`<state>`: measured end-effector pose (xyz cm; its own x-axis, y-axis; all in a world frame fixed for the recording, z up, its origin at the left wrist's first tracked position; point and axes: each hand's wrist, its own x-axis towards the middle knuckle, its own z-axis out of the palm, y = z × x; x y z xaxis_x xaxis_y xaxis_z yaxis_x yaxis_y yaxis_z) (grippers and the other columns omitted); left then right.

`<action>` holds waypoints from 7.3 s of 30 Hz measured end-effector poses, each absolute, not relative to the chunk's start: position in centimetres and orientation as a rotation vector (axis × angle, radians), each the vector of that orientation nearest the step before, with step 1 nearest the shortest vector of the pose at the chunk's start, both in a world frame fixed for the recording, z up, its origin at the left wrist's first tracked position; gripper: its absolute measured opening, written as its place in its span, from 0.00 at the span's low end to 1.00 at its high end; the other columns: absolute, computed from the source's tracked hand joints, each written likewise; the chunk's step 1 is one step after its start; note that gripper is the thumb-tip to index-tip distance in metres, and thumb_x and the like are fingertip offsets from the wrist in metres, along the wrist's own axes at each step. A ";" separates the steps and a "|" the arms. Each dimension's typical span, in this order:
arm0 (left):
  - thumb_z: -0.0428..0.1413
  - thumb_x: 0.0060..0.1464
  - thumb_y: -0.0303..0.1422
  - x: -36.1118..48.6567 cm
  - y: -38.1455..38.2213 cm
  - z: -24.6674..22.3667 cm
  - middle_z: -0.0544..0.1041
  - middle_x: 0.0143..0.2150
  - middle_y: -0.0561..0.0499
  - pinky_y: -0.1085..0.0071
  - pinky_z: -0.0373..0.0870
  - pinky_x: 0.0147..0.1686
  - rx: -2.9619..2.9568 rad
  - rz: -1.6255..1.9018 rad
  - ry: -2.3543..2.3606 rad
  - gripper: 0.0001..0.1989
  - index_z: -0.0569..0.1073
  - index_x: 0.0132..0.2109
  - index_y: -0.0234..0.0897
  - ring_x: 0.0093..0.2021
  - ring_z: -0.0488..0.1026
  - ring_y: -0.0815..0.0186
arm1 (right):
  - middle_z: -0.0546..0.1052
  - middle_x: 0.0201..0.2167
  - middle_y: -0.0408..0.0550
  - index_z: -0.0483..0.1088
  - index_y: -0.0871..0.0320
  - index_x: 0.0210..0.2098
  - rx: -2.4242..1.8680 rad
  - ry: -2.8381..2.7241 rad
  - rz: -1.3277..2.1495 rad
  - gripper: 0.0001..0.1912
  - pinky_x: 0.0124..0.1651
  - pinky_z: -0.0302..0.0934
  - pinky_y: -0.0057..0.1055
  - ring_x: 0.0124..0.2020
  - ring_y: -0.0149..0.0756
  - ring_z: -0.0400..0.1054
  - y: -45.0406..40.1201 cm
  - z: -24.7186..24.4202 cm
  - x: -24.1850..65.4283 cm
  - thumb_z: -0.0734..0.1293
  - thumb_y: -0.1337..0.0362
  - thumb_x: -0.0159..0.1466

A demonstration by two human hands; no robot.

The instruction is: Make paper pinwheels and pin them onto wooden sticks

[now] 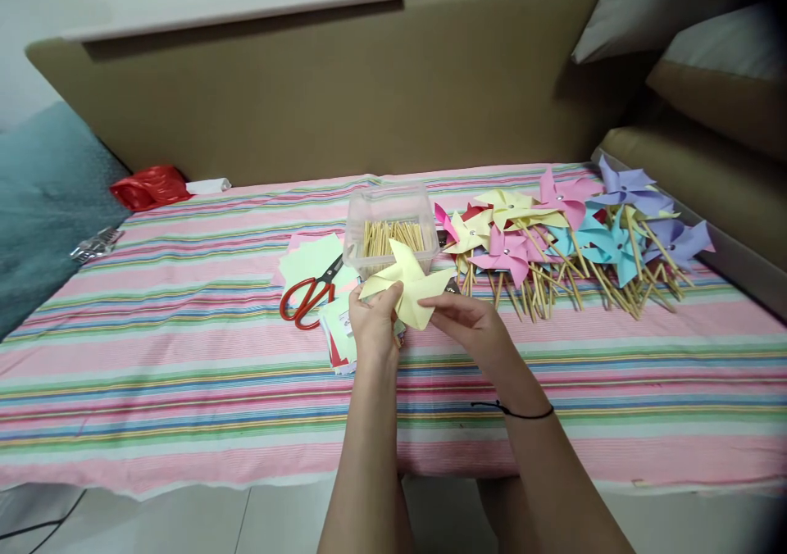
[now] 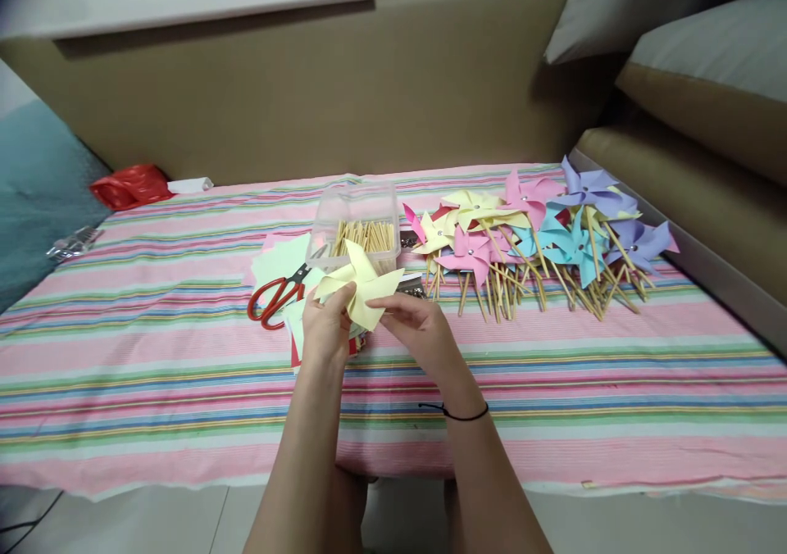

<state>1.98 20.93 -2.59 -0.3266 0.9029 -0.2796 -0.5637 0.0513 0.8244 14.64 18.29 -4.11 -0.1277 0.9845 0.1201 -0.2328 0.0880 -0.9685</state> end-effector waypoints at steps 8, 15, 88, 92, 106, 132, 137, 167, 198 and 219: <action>0.66 0.32 0.30 2.5 20.5 -2.5 0.74 0.22 0.57 0.74 0.67 0.24 0.534 1.556 1.221 0.33 0.58 0.44 0.39 0.20 0.71 0.69 | 0.80 0.31 0.44 0.79 0.53 0.29 -1.004 -1.048 1.206 0.07 0.46 0.70 0.41 0.36 0.39 0.74 18.4 -4.2 13.8 0.75 0.59 0.51; 0.66 0.35 0.30 2.9 20.3 -2.7 0.75 0.23 0.56 0.75 0.67 0.24 0.614 1.554 1.189 0.30 0.56 0.43 0.41 0.20 0.71 0.69 | 0.78 0.29 0.43 0.79 0.54 0.28 -0.990 -0.838 1.207 0.08 0.42 0.71 0.36 0.33 0.34 0.73 18.3 -3.9 13.0 0.74 0.57 0.53; 0.68 0.38 0.35 0.0 19.6 -1.9 0.79 0.30 0.52 0.74 0.68 0.28 0.946 0.947 1.061 0.31 0.62 0.48 0.39 0.27 0.75 0.68 | 0.77 0.28 0.41 0.58 0.54 0.52 -1.281 -0.874 1.397 0.43 0.31 0.68 0.35 0.27 0.38 0.73 19.0 -4.4 16.6 0.77 0.63 0.39; 0.68 0.34 0.32 0.4 19.8 -2.7 0.77 0.25 0.55 0.74 0.68 0.26 0.985 0.946 1.152 0.35 0.60 0.49 0.39 0.24 0.74 0.67 | 0.77 0.27 0.40 0.56 0.54 0.54 -1.309 -0.952 1.440 0.43 0.29 0.67 0.34 0.27 0.38 0.73 18.8 -4.5 16.5 0.77 0.64 0.42; 0.66 0.34 0.30 -0.2 20.0 -2.7 0.76 0.22 0.55 0.76 0.66 0.19 0.976 1.169 1.295 0.32 0.59 0.45 0.39 0.18 0.70 0.68 | 0.78 0.27 0.43 0.61 0.55 0.52 -1.253 -0.910 1.211 0.35 0.36 0.68 0.38 0.30 0.39 0.74 19.5 -4.6 16.6 0.76 0.58 0.48; 0.67 0.31 0.28 -2.6 20.1 -2.4 0.78 0.25 0.52 0.71 0.71 0.25 0.668 1.488 1.269 0.33 0.58 0.44 0.39 0.22 0.74 0.65 | 0.72 0.31 0.55 0.76 0.57 0.22 -1.994 -1.792 0.006 0.10 0.36 0.49 0.38 0.38 0.47 0.57 23.3 -8.0 14.5 0.64 0.69 0.57; 0.67 0.31 0.29 -2.5 20.0 -2.4 0.78 0.26 0.51 0.71 0.71 0.24 0.666 1.466 1.269 0.33 0.58 0.43 0.39 0.22 0.75 0.64 | 0.72 0.31 0.56 0.74 0.58 0.21 -2.025 -1.773 0.020 0.12 0.37 0.49 0.39 0.39 0.48 0.57 23.4 -8.3 14.3 0.63 0.70 0.57; 0.66 0.33 0.30 -0.9 19.9 -2.4 0.75 0.24 0.56 0.72 0.69 0.23 0.831 1.386 1.362 0.33 0.57 0.45 0.39 0.21 0.73 0.66 | 0.73 0.23 0.38 0.69 0.56 0.29 -1.044 -0.630 1.210 0.14 0.26 0.58 0.21 0.23 0.23 0.62 19.3 -4.9 16.3 0.75 0.57 0.50; 0.66 0.35 0.28 2.5 19.4 -2.2 0.76 0.22 0.60 0.77 0.69 0.25 0.974 1.442 1.074 0.31 0.54 0.41 0.42 0.19 0.72 0.71 | 0.76 0.30 0.45 0.77 0.54 0.26 -1.067 -1.273 0.697 0.03 0.35 0.64 0.32 0.37 0.37 0.70 18.2 -3.4 15.5 0.74 0.68 0.53; 0.67 0.35 0.29 2.6 19.1 -2.0 0.75 0.22 0.59 0.79 0.67 0.23 0.999 1.466 1.061 0.31 0.55 0.41 0.42 0.20 0.73 0.70 | 0.72 0.35 0.46 0.76 0.54 0.28 -1.109 -1.334 0.637 0.02 0.34 0.61 0.33 0.36 0.35 0.67 18.2 -3.4 15.3 0.72 0.67 0.56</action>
<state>2.59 19.13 -2.02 -0.1313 0.9898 0.0544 -0.2571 -0.0870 0.9625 15.28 18.21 -3.38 0.1850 0.8831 0.4312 0.2204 0.3903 -0.8939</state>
